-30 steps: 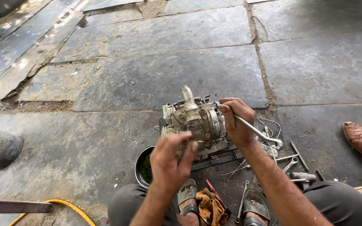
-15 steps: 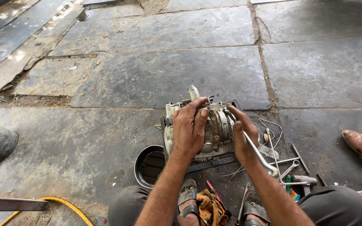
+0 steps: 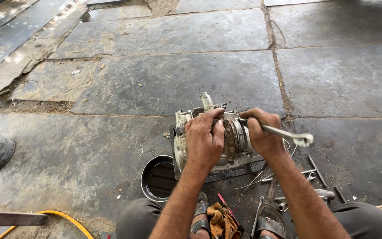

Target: The person sits on the floor working on a small engine mounted in a frame. They turn a fitting by hand, use a spanner on a bolt, adjust parts with a screwdriver, and file or scrape the engine body while steadying it with the other hand.

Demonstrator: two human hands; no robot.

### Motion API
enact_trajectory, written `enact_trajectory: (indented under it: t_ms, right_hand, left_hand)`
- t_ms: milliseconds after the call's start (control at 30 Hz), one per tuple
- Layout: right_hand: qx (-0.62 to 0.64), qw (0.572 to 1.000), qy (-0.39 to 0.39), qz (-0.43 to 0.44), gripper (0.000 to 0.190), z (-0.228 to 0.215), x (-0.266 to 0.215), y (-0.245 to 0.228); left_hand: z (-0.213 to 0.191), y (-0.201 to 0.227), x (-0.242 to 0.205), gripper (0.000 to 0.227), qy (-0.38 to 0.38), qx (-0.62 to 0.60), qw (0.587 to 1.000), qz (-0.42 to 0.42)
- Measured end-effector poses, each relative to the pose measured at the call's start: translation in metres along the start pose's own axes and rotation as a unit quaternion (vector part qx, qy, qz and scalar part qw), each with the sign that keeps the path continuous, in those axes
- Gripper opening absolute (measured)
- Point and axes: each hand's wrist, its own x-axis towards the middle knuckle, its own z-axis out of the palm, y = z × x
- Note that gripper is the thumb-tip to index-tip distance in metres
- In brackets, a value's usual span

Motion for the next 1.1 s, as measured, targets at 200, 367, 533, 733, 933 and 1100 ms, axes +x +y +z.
enact_trajectory:
  t_ms: [200,367,533,733,933,1100]
  right_hand:
    - [-0.033,0.980,-0.107,0.167,0.032,-0.004,0.037,0.004]
    - [-0.051,0.958,-0.160,0.232,0.029,-0.007,0.061,-0.014]
    - [-0.043,0.939,-0.176,0.293,0.027,-0.003,0.076,-0.014]
    - [-0.019,0.907,-0.195,0.374,0.025,0.004,0.094,-0.023]
    - [-0.008,0.907,-0.184,0.380,0.024,-0.016,0.091,-0.028]
    - [-0.036,0.997,-0.068,-0.014,0.024,-0.035,0.058,0.002]
  left_hand:
    - [-0.002,0.004,0.000,0.030,0.005,-0.009,1.000,-0.002]
    - [-0.003,0.003,0.000,0.031,0.003,-0.011,1.000,-0.002]
    - [-0.002,-0.001,0.001,0.032,-0.001,-0.018,1.000,0.000]
    - [-0.001,-0.006,0.002,0.033,-0.007,-0.019,1.000,0.002]
    - [-0.004,-0.004,0.006,0.034,-0.019,-0.042,0.999,-0.013]
    - [-0.007,-0.002,-0.001,0.030,0.004,-0.037,0.999,0.016]
